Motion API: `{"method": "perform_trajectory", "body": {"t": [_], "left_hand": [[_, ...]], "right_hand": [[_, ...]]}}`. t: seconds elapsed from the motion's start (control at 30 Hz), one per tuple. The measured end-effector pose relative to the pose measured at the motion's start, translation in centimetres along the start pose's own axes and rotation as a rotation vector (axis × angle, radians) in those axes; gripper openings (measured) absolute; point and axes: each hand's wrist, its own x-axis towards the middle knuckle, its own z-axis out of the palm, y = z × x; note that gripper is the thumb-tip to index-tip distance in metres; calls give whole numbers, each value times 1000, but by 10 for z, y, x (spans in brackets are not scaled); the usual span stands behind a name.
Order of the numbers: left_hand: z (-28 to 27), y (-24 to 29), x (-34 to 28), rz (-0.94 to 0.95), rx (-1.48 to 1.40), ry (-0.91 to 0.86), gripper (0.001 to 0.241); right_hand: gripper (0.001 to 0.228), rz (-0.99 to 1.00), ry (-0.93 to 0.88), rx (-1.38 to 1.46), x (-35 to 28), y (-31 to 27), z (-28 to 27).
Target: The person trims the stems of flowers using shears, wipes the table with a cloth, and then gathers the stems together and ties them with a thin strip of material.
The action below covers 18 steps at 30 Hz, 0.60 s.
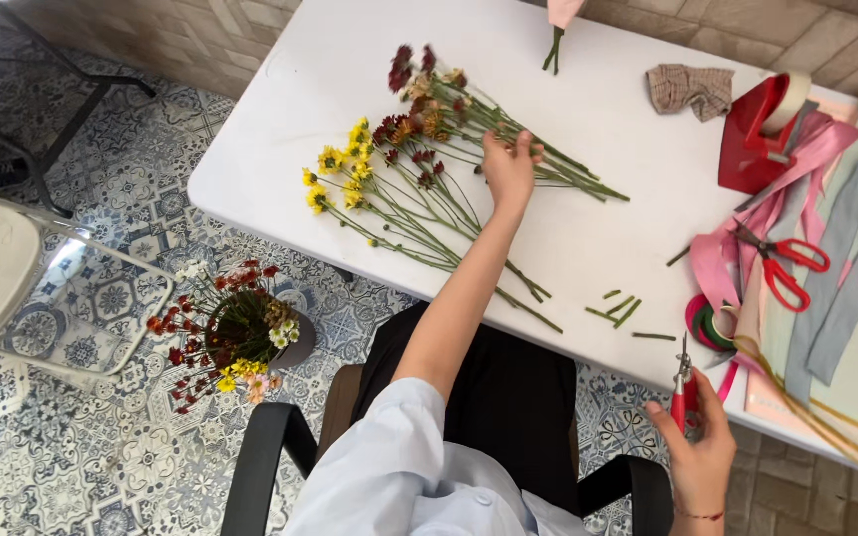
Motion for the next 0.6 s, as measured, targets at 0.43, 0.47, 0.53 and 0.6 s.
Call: {"method": "perform_trajectory", "body": {"t": [0.43, 0.47, 0.53, 0.6], "left_hand": [[-2, -52, 63, -368, 18, 37, 19], [-6, -41, 58, -458, 8, -15, 24], [-22, -11, 43, -541, -7, -50, 29], [-37, 22, 18, -516, 107, -306, 34]], "right_hand": [[68, 27, 17, -20, 11, 11, 1], [69, 2, 22, -15, 12, 14, 1], [69, -30, 10, -11, 13, 14, 4], [69, 5, 7, 3, 10, 8, 5]]}}
